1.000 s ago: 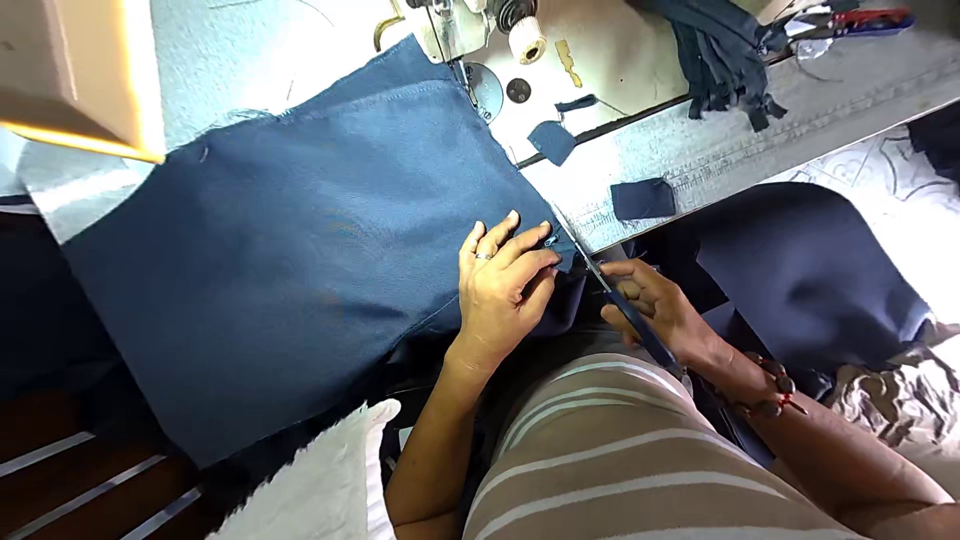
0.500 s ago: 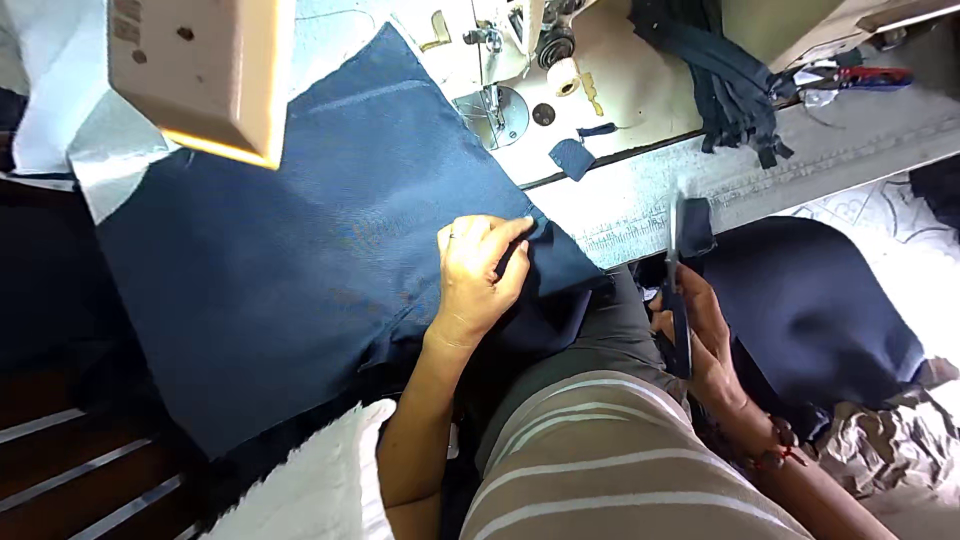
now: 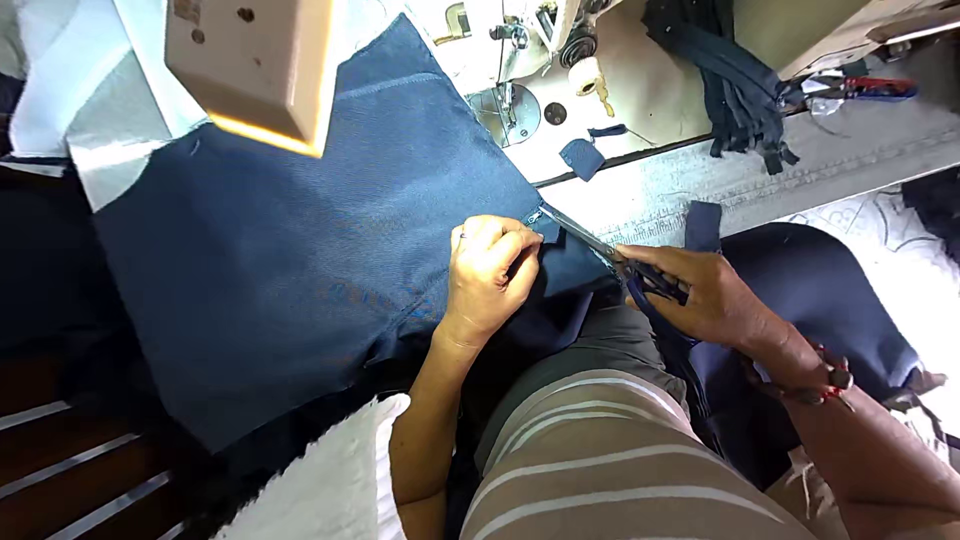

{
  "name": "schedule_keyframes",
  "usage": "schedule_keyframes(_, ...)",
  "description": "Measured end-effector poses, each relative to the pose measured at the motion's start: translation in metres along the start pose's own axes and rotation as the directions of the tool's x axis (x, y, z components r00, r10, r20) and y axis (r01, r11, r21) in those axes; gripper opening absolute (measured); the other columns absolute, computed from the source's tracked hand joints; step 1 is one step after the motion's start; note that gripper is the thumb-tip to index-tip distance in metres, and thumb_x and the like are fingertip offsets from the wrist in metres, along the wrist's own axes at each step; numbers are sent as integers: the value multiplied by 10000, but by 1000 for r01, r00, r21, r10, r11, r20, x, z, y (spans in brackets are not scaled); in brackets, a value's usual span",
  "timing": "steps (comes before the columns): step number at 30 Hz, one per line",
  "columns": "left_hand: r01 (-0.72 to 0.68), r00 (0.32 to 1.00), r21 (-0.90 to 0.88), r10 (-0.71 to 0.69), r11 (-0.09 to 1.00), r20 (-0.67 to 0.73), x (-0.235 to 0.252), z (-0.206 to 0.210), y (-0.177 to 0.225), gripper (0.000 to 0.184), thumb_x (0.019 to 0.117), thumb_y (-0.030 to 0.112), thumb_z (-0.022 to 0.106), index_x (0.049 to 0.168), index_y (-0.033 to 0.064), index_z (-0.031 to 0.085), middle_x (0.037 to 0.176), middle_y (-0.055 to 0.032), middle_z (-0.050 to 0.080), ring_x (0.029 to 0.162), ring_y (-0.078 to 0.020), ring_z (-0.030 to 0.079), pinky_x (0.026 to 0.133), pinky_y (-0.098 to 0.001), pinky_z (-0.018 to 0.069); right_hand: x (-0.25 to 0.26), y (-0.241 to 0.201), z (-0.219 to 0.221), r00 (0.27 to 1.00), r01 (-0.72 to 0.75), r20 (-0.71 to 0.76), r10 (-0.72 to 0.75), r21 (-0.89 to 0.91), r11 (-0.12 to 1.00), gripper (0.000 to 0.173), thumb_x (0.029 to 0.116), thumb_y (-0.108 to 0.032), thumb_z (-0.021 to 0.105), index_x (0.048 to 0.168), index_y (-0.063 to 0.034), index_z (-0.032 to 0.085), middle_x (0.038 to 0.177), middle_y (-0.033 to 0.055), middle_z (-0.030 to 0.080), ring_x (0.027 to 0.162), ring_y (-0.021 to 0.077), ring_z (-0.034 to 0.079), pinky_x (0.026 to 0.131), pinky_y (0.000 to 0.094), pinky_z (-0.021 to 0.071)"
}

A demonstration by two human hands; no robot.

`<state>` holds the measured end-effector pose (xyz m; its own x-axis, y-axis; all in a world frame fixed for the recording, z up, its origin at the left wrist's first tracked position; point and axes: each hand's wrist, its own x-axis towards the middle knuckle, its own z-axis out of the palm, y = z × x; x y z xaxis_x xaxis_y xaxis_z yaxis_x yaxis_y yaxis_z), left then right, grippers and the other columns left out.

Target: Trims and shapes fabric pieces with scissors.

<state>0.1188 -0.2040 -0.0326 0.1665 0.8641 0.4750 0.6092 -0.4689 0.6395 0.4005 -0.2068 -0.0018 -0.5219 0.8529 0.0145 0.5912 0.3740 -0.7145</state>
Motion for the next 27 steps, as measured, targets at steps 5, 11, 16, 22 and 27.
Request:
schedule_keyframes(5, -5, 1000, -6, 5, 1000, 1, -1, 0, 0, 128, 901, 56, 653, 938, 41, 775, 994, -121, 728, 1043, -268, 640, 927, -436, 438, 4, 1, -1, 999, 39, -4, -39, -60, 997, 514, 843, -231, 651, 1332, -76, 678, 939, 55, 712, 722, 129, 629, 631, 324, 536)
schedule_keyframes(11, -7, 1000, -8, 7, 1000, -2, -1, 0, 0, 129, 898, 53, 652, 937, 39, 775, 993, -122, 729, 1052, -270, 640, 936, -439, 437, 8, 3, -3, 996, 87, -14, -89, -108, 990, 507, 848, -231, 634, 1326, -71, 687, 894, 63, 707, 685, 150, 622, 592, 340, 516)
schedule_keyframes(16, 0, 1000, -4, 0, 1000, 1, -1, 1, 0, 121, 903, 64, 660, 937, 47, 774, 1005, -125, 730, 1061, -279, 639, 925, -441, 441, 0, 2, -2, 998, 28, -58, -29, -28, 999, 476, 889, -179, 635, 1343, -38, 655, 1074, 87, 749, 753, 115, 662, 660, 285, 552)
schedule_keyframes(22, 65, 998, 12, -66, 998, 6, 1, 1, -1, 237, 1015, 108, 564, 1135, 1, 737, 973, -157, 730, 908, -283, 664, 851, -455, 495, 4, 13, -40, 987, -64, -163, 7, -344, 937, 637, 853, -263, 659, 1444, -48, 560, 1087, 217, 648, 901, 382, 639, 741, 550, 489)
schedule_keyframes(27, 68, 997, 138, -71, 988, 20, 6, 9, -7, 287, 998, 107, 570, 1226, 2, 709, 889, -192, 712, 768, -316, 667, 718, -479, 519, 28, 72, -79, 946, -143, -323, -18, -467, 872, 484, 933, -184, 632, 1395, -40, 604, 1138, 276, 671, 1048, 476, 647, 870, 617, 490)
